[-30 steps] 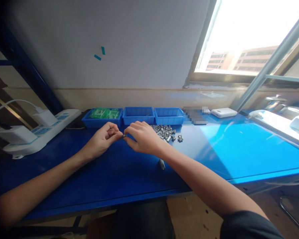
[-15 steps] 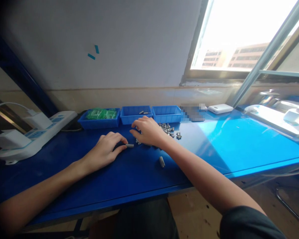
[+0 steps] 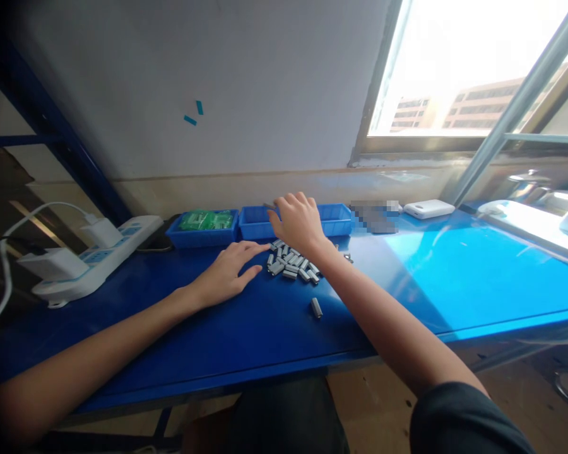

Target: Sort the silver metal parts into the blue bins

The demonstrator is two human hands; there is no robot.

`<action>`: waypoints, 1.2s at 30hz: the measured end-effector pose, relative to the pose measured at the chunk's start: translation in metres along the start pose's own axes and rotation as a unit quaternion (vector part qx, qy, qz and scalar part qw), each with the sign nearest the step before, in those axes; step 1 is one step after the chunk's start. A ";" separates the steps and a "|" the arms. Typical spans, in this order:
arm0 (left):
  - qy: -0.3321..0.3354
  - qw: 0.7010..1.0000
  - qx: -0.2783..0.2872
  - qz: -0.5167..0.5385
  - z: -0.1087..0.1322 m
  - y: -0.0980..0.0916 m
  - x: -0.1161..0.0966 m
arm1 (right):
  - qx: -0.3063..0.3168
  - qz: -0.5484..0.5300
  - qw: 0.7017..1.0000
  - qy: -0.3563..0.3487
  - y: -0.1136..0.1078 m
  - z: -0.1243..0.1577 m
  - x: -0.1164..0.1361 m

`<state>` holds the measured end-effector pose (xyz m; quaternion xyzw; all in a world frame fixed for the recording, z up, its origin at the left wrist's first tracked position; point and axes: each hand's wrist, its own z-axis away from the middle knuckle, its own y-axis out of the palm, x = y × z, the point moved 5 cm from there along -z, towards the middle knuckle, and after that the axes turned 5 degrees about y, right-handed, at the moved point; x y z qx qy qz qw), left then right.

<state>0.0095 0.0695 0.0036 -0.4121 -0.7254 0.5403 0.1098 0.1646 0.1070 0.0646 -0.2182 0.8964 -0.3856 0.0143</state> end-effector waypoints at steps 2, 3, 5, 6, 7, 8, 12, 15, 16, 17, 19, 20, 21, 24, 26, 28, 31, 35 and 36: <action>0.018 0.998 0.038 -0.038 -0.003 0.007 0.001 | 0.012 -0.003 0.999 0.033 0.005 0.000 -0.012; 0.017 0.998 0.044 -0.050 -0.003 0.008 0.003 | 0.031 -0.021 0.999 0.037 0.008 0.003 -0.014; 0.005 0.998 0.036 -0.058 0.000 0.005 0.009 | 0.079 -0.068 0.994 0.024 0.013 0.014 -0.013; -0.004 0.998 0.029 -0.053 0.003 0.003 0.013 | 0.104 -0.089 0.991 0.008 0.016 0.020 -0.009; -0.017 0.999 0.021 -0.039 0.007 0.000 0.016 | 0.127 -0.105 0.986 -0.011 0.018 0.025 -0.003; -0.032 0.999 0.010 -0.017 0.010 -0.002 0.020 | 0.145 -0.117 0.982 -0.031 0.020 0.031 0.003; -0.099 0.987 -0.068 0.105 0.016 -0.011 0.028 | 0.182 -0.139 0.968 -0.107 0.026 0.043 0.027; -0.119 0.965 -0.123 0.196 0.015 -0.013 0.029 | 0.174 -0.133 0.965 -0.144 0.028 0.048 0.037; -0.120 0.958 -0.131 0.223 0.014 -0.012 0.029 | 0.162 -0.128 0.967 -0.152 0.026 0.049 0.038; -0.121 0.952 -0.133 0.246 0.014 -0.011 0.028 | 0.145 -0.124 0.968 -0.160 0.023 0.049 0.040; -0.123 0.944 -0.130 0.277 0.014 -0.010 0.027 | 0.103 -0.110 0.973 -0.173 0.015 0.045 0.040; -0.122 0.944 -0.124 0.280 0.013 -0.009 0.026 | 0.077 -0.100 0.977 -0.171 0.010 0.040 0.039; -0.119 0.949 -0.115 0.270 0.013 -0.008 0.023 | 0.048 -0.086 0.983 -0.158 0.005 0.034 0.035; -0.067 0.982 -0.063 0.165 0.008 -0.004 0.009 | -0.032 -0.022 0.997 -0.060 -0.004 0.011 0.015; -0.006 0.997 -0.019 0.071 0.003 0.001 -0.004 | -0.028 0.022 0.999 -0.003 -0.001 0.001 0.000; 0.050 0.999 0.014 0.003 0.000 0.006 -0.013 | 0.024 0.034 0.999 0.021 0.009 -0.001 -0.011; 0.078 0.996 0.028 -0.043 -0.001 0.007 -0.016 | 0.101 -0.012 0.995 0.018 0.020 0.008 -0.017; 0.028 1.000 0.000 -0.014 0.004 0.003 -0.002 | 0.156 -0.092 0.983 -0.033 0.019 0.025 -0.006; 0.004 1.000 -0.021 0.008 0.005 0.000 0.002 | 0.167 -0.107 0.979 -0.052 0.018 0.028 -0.001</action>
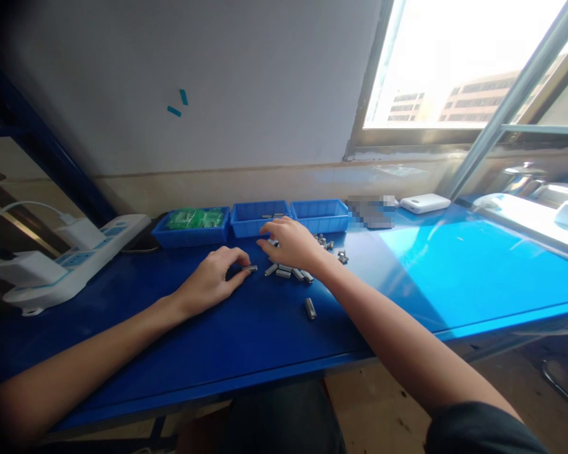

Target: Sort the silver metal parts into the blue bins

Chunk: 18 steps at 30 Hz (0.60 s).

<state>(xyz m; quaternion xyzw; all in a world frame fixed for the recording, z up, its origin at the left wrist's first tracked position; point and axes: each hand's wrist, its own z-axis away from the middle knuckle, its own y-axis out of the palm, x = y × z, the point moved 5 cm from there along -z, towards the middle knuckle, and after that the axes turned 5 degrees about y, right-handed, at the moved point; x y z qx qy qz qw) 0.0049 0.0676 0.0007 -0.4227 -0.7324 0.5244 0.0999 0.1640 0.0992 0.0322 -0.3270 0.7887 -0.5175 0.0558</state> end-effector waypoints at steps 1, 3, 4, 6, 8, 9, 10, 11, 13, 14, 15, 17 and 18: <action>-0.027 0.999 -0.026 0.025 0.002 -0.003 0.005 | 0.011 -0.008 1.000 -0.020 0.001 0.002 0.005; -0.076 0.991 -0.080 0.079 0.005 -0.008 0.013 | 0.022 -0.015 0.998 -0.064 0.004 0.006 0.016; -0.091 0.985 -0.101 0.105 0.007 -0.010 0.015 | 0.022 -0.015 0.996 -0.085 0.005 0.008 0.021; -0.102 0.975 -0.124 0.151 0.009 -0.013 0.018 | 0.009 -0.011 0.993 -0.115 0.007 0.011 0.030; -0.097 0.970 -0.131 0.182 0.008 -0.015 0.018 | -0.009 -0.001 0.991 -0.131 0.006 0.013 0.036; -0.095 0.968 -0.129 0.191 0.007 -0.016 0.018 | -0.017 0.008 0.990 -0.137 0.004 0.012 0.038; -0.094 0.968 -0.124 0.195 0.004 -0.016 0.019 | -0.025 0.020 0.990 -0.140 0.002 0.009 0.039; -0.093 0.969 -0.119 0.196 0.000 -0.016 0.020 | -0.038 0.033 0.990 -0.136 -0.002 0.005 0.038; -0.086 0.973 -0.103 0.187 -0.010 -0.015 0.021 | -0.084 0.055 0.990 -0.099 -0.014 -0.007 0.030; -0.079 0.977 -0.095 0.176 -0.016 -0.014 0.022 | -0.115 0.063 0.989 -0.069 -0.021 -0.014 0.023; -0.068 0.981 -0.085 0.159 -0.023 -0.012 0.021 | -0.145 0.068 0.987 -0.034 -0.028 -0.020 0.014; -0.034 0.992 -0.056 0.110 -0.036 -0.004 0.015 | -0.184 0.062 0.980 0.030 -0.039 -0.027 -0.007; -0.012 0.996 -0.040 0.085 -0.042 0.001 0.011 | -0.192 0.051 0.979 0.054 -0.042 -0.026 -0.019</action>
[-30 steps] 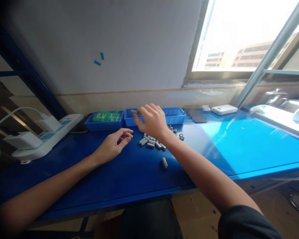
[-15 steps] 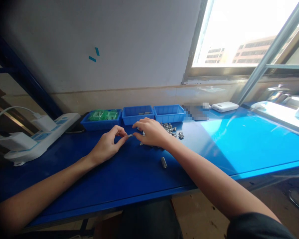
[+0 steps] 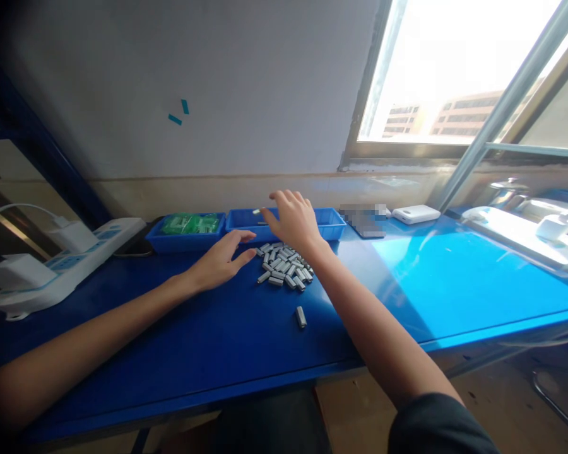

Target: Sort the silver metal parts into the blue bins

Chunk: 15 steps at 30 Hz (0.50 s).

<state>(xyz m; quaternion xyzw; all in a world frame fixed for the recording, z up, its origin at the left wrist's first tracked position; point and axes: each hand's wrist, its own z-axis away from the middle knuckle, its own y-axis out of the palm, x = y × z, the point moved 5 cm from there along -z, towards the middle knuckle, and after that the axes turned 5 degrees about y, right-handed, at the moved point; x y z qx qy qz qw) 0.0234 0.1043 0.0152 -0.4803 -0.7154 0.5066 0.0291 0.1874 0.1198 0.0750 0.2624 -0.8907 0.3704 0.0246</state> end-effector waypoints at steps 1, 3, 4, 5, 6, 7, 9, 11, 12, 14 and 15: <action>0.023 0.999 0.016 -0.021 -0.005 0.006 -0.005 | 0.002 -0.011 1.000 0.024 -0.002 0.002 -0.013; 0.062 0.996 0.048 -0.050 -0.012 0.019 -0.014 | 0.017 -0.041 0.997 0.059 -0.007 0.016 -0.038; 0.077 0.993 0.061 -0.059 -0.015 0.026 -0.017 | 0.033 -0.052 0.996 0.070 -0.009 0.026 -0.050; 0.086 0.992 0.073 -0.064 -0.018 0.031 -0.020 | 0.050 -0.058 0.994 0.072 -0.012 0.037 -0.059; 0.090 0.990 0.086 -0.067 -0.021 0.037 -0.021 | 0.065 -0.056 0.994 0.073 -0.014 0.048 -0.068; 0.085 0.989 0.100 -0.068 -0.023 0.042 -0.020 | 0.084 -0.051 0.992 0.072 -0.014 0.058 -0.075; 0.057 0.987 0.131 -0.068 -0.027 0.051 -0.013 | 0.123 -0.039 0.988 0.082 -0.011 0.073 -0.085; 0.025 0.984 0.163 -0.067 -0.028 0.058 -0.005 | 0.172 -0.025 0.980 0.096 -0.003 0.081 -0.090; 0.016 0.982 0.176 -0.066 -0.028 0.060 -0.002 | 0.194 -0.017 0.976 0.098 0.002 0.083 -0.090; 0.017 0.980 0.185 -0.064 -0.026 0.061 0.000 | 0.227 0.000 0.969 0.093 0.010 0.083 -0.087; 0.023 0.981 0.183 -0.064 -0.025 0.061 -0.001 | 0.234 0.006 0.968 0.091 0.012 0.082 -0.085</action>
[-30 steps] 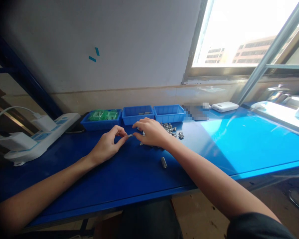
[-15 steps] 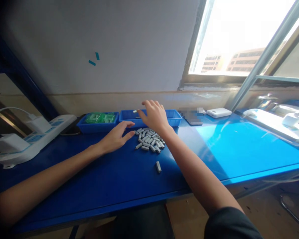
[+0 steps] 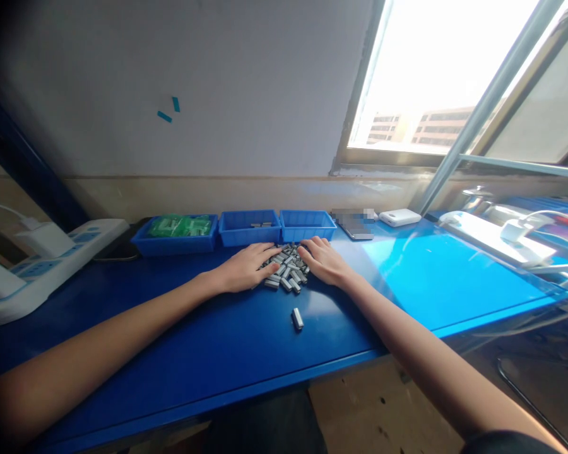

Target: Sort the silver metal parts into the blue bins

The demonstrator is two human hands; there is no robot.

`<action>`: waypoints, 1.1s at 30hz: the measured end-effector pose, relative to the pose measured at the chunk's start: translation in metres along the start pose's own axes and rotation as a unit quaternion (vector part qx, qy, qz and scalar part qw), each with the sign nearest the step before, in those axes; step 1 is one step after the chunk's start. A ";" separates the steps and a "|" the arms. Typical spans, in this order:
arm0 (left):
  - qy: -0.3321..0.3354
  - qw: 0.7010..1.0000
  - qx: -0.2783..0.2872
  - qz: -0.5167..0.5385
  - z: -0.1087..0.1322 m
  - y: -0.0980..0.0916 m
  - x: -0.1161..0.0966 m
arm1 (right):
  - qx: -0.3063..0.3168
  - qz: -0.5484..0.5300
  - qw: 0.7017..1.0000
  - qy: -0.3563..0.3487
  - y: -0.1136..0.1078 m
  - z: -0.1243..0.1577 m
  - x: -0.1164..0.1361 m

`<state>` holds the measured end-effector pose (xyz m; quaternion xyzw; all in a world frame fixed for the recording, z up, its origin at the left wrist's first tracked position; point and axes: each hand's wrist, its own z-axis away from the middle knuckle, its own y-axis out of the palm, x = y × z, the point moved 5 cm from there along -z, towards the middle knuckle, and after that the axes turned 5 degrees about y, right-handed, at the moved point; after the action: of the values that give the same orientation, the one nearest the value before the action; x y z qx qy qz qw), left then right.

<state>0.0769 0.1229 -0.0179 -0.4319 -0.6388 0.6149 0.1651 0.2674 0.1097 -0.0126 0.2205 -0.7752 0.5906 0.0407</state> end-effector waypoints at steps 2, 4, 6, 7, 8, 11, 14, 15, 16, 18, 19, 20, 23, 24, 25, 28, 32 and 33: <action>0.007 1.000 -0.009 -0.001 0.003 -0.002 -0.002 | -0.001 -0.004 1.000 0.003 0.000 -0.002 0.004; 0.008 1.000 -0.017 0.002 0.006 -0.003 -0.005 | -0.004 -0.025 1.000 0.000 -0.001 -0.003 0.008; 0.005 1.000 -0.021 0.011 0.011 -0.003 -0.005 | -0.011 -0.045 0.999 -0.016 0.000 -0.004 0.013; 0.005 1.000 -0.024 0.017 0.013 -0.004 -0.005 | -0.019 -0.053 0.998 -0.023 0.001 -0.006 0.015; 0.004 0.999 -0.026 0.025 0.017 -0.004 -0.005 | -0.026 -0.057 0.998 -0.029 0.002 -0.008 0.017; -0.017 0.998 -0.037 0.041 0.030 -0.009 -0.004 | -0.021 -0.059 0.997 -0.034 0.009 -0.014 0.023; -0.053 0.998 -0.017 0.041 0.045 -0.015 -0.008 | 0.013 -0.058 0.998 -0.038 0.016 -0.017 0.032; -0.058 0.998 0.001 0.036 0.049 -0.016 -0.011 | 0.020 -0.057 0.997 -0.042 0.017 -0.017 0.035; -0.058 0.998 0.019 0.027 0.052 -0.016 -0.015 | 0.023 -0.056 0.997 -0.047 0.017 -0.016 0.039; -0.051 0.998 0.043 0.003 0.057 -0.016 -0.021 | 0.026 -0.055 0.996 -0.062 0.016 -0.014 0.046; -0.047 0.998 0.047 -0.009 0.059 -0.015 -0.022 | 0.028 -0.056 0.996 -0.070 0.016 -0.014 0.049; -0.044 0.998 0.046 -0.019 0.060 -0.015 -0.023 | 0.033 -0.057 0.995 -0.077 0.016 -0.014 0.052; -0.045 0.998 0.039 -0.031 0.067 -0.014 -0.017 | 0.038 -0.057 0.994 -0.081 0.018 -0.015 0.057; -0.048 0.998 0.037 -0.031 0.071 -0.014 -0.014 | 0.038 -0.055 0.995 -0.079 0.019 -0.016 0.059; -0.054 0.998 0.034 -0.029 0.074 -0.015 -0.011 | 0.039 -0.052 0.995 -0.077 0.020 -0.017 0.060; -0.071 0.997 0.020 -0.023 0.083 -0.017 -0.003 | 0.052 -0.041 0.995 -0.081 0.024 -0.019 0.064; -0.072 0.997 0.030 -0.022 0.086 -0.020 0.001 | 0.059 -0.037 0.994 -0.087 0.026 -0.019 0.068; -0.069 0.997 0.034 -0.020 0.086 -0.021 0.001 | 0.060 -0.038 0.993 -0.091 0.027 -0.019 0.071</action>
<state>0.0052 0.0716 -0.0150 -0.3697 -0.6355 0.6616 0.1476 0.1894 0.1127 -0.0086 0.3049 -0.7299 0.6114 -0.0204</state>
